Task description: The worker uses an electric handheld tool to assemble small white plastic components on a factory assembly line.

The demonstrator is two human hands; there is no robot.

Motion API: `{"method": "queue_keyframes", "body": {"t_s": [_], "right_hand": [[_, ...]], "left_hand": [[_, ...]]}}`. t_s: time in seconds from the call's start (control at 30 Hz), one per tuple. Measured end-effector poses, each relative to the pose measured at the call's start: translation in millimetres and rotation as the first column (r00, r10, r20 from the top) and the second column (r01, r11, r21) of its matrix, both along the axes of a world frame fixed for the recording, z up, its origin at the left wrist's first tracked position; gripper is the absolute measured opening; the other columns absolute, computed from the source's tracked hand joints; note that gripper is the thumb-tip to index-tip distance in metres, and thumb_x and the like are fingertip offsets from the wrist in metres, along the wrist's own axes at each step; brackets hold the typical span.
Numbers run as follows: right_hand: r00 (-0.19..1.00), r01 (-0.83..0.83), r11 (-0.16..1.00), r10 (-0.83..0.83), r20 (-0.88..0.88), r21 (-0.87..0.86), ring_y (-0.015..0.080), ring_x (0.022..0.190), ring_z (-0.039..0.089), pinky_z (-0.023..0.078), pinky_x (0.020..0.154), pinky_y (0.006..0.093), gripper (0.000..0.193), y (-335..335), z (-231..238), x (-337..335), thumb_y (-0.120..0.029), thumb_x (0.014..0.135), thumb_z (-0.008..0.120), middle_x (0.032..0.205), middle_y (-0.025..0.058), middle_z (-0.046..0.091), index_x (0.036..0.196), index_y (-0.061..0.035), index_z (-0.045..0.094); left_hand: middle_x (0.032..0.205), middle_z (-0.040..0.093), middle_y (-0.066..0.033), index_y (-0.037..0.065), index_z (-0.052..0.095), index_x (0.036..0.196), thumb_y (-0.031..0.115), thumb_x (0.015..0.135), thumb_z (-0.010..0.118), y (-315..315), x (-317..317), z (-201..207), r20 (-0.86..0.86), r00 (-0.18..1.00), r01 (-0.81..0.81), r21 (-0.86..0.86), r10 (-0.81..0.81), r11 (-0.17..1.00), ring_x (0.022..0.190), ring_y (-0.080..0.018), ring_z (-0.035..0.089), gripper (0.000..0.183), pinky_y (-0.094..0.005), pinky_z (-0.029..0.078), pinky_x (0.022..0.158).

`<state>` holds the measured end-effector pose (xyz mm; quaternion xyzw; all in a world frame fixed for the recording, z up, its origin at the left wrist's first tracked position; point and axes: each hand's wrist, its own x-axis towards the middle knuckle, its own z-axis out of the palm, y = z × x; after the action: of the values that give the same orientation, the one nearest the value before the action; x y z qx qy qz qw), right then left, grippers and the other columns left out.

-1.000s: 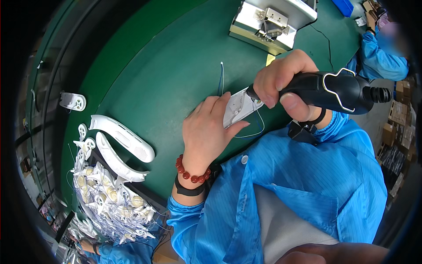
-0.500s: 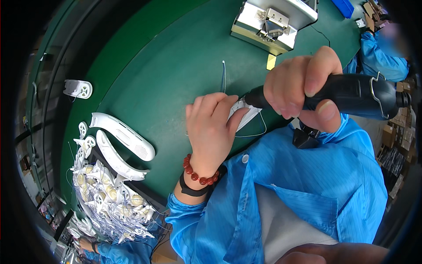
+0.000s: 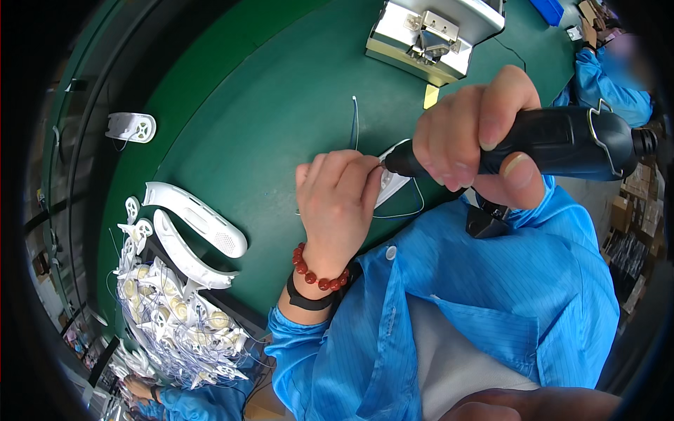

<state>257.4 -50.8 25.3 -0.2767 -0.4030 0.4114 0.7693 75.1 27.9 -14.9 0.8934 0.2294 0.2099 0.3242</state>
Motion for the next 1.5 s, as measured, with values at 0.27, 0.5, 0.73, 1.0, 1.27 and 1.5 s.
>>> {"method": "queue_keyframes", "body": {"t_s": [0.27, 0.5, 0.73, 1.0, 1.27, 1.5], "right_hand": [[1.0, -0.004, 1.0, 0.004, 0.025, -0.007, 0.0149, 0.056, 0.053, 0.046, 0.055, 0.0304, 0.03, 0.8, -3.3, -0.9, -0.029, 0.093, 0.066, 0.073, 0.0049, 0.056, 0.102, -0.0104, 0.044], [0.998, -0.022, 0.999, 0.024, 0.055, -0.048, 0.0149, 0.057, 0.054, 0.046, 0.056, 0.0304, 0.031, 3.9, -12.4, 1.8, -0.03, 0.094, 0.066, 0.073, 0.0054, 0.055, 0.102, -0.0098, 0.044], [0.993, 0.08, 0.996, -0.076, 0.095, -0.037, 0.0133, 0.058, 0.056, 0.047, 0.054, 0.028, 0.018, 3.1, -36.9, 10.4, -0.003, 0.093, 0.058, 0.073, 0.013, 0.06, 0.103, 0.0002, 0.044], [0.995, 0.098, 0.991, -0.094, 0.041, -0.092, 0.0136, 0.059, 0.058, 0.048, 0.053, 0.0282, 0.015, 3.2, -44.0, 11.7, -0.003, 0.093, 0.058, 0.071, 0.0122, 0.06, 0.101, 0.0014, 0.046], [0.996, 0.082, 0.993, -0.079, 0.04, -0.082, 0.0133, 0.058, 0.058, 0.048, 0.052, 0.0278, 0.015, 9.1, -45.7, 14.1, -0.005, 0.094, 0.059, 0.07, 0.0118, 0.06, 0.1, 0.0008, 0.046], [0.998, 0.059, 0.996, -0.057, 0.031, -0.064, 0.013, 0.058, 0.057, 0.047, 0.052, 0.0275, 0.016, 13.0, -48.8, 10.6, -0.004, 0.094, 0.059, 0.07, 0.0113, 0.059, 0.101, 0.0002, 0.045]], "left_hand": [[0.09, 0.065, -0.0014, 0.008, 0.068, 0.088, 0.002, 0.073, 0.076, -0.1, -1.5, -3.9, -0.007, 1.0, -0.001, 0.067, 0.001, 0.998, 0.08, -0.0213, 0.06, 0.018, -0.035, 0.04, 0.072], [0.092, 0.065, -0.0025, 0.006, 0.069, 0.095, 0.011, 0.074, 0.079, 2.7, 1.5, -2.2, -0.038, 0.999, 0.023, 0.105, -0.019, 0.994, 0.082, -0.0221, 0.061, 0.024, -0.0356, 0.041, 0.075], [0.09, 0.068, -0.0078, 0.005, 0.071, 0.103, 0.029, 0.077, 0.08, 6.3, -4.3, -7.6, -0.298, 0.953, 0.069, 0.024, -0.059, 0.997, 0.081, -0.0282, 0.066, 0.038, -0.0385, 0.05, 0.069], [0.085, 0.069, -0.0089, 0.005, 0.071, 0.102, 0.032, 0.078, 0.081, 9.0, -2.7, -8.1, -0.336, 0.94, 0.062, -0.009, -0.061, 0.998, 0.074, -0.0289, 0.068, 0.038, -0.0379, 0.053, 0.063], [0.081, 0.072, -0.0116, 0.006, 0.071, 0.1, 0.035, 0.078, 0.08, 10.6, -0.8, -4.8, -0.374, 0.927, 0.028, -0.025, -0.036, 0.999, 0.069, -0.03, 0.069, 0.037, -0.0381, 0.053, 0.059], [0.079, 0.071, -0.0106, 0.006, 0.07, 0.098, 0.043, 0.073, 0.082, 13.8, -2.3, -5.0, -0.397, 0.917, 0.029, -0.034, -0.04, 0.999, 0.068, -0.0293, 0.069, 0.046, -0.0377, 0.052, 0.058]]}}
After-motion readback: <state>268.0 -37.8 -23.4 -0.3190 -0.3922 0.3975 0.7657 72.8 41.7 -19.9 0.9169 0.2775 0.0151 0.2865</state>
